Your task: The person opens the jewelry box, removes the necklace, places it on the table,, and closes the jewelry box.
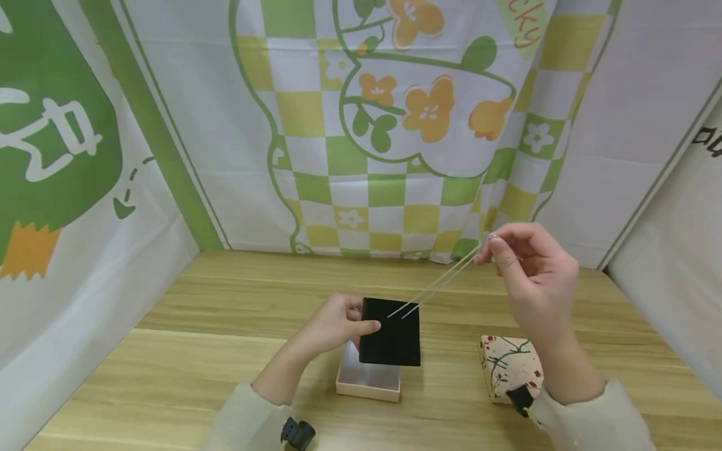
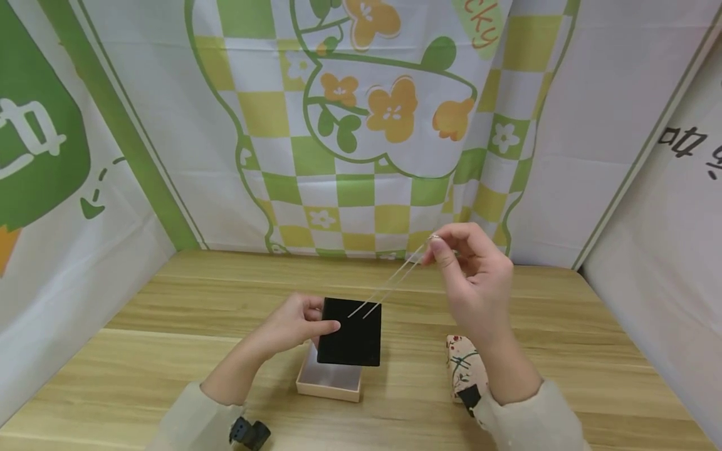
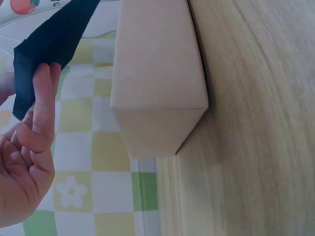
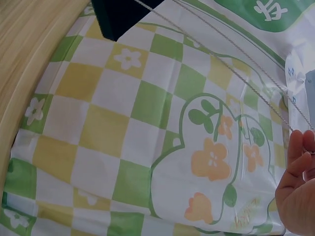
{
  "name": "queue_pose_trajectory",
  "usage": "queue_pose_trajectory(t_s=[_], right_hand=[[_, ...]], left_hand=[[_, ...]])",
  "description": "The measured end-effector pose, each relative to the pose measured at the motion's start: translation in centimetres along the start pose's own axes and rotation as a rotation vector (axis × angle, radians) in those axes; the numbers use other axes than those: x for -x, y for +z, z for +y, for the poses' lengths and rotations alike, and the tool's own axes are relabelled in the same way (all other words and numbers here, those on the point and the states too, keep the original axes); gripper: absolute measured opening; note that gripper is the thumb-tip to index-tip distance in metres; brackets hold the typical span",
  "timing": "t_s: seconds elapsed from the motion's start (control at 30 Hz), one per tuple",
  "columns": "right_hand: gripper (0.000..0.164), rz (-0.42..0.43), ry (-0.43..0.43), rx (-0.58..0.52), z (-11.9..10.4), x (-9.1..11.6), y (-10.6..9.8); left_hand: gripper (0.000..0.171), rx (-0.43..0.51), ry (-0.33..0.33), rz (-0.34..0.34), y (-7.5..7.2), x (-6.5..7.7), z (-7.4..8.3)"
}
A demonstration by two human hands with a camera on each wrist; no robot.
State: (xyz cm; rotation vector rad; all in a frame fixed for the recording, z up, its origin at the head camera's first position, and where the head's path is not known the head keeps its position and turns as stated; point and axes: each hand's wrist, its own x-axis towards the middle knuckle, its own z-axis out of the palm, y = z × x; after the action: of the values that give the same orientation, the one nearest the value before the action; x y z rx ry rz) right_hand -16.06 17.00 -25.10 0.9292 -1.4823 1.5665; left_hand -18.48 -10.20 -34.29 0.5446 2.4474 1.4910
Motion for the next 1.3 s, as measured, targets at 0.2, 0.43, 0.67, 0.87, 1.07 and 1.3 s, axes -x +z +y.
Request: queue_pose_trajectory(t_s=[0.2,0.43,0.67,0.87,1.07,1.3], right_hand=[[0.01,0.037,0.049,-0.009,0.2,-0.5,-0.3],[0.004,0.184,0.144,-0.042,0.7,-0.7,-0.9],[0.004,0.363,0.261,-0.152,1.2,-0.9,-1.5],[0.012,0.45,0.319,-0.21,1.6,-0.9,-1.8],[0.011,0.476,0.3,-0.174,2.0,-1.2,-2.5],[0.006,0.269,0.374,0.187,2.3,-1.3,-3.8]], left_hand=[[0.035,0.02,-0.011,-0.011,-0.2,0.0,-0.1],[0.034,0.06,-0.033,-0.018,-0.5,-0.2,-0.2],[0.035,0.084,-0.035,-0.031,-0.7,-0.1,-0.1],[0.035,0.093,-0.036,-0.033,-1.0,0.1,-0.3],[0.038,0.076,-0.041,-0.028,-1.1,0.0,-0.7],[0.032,0.072,-0.057,-0.014,-1.1,0.0,-0.6]])
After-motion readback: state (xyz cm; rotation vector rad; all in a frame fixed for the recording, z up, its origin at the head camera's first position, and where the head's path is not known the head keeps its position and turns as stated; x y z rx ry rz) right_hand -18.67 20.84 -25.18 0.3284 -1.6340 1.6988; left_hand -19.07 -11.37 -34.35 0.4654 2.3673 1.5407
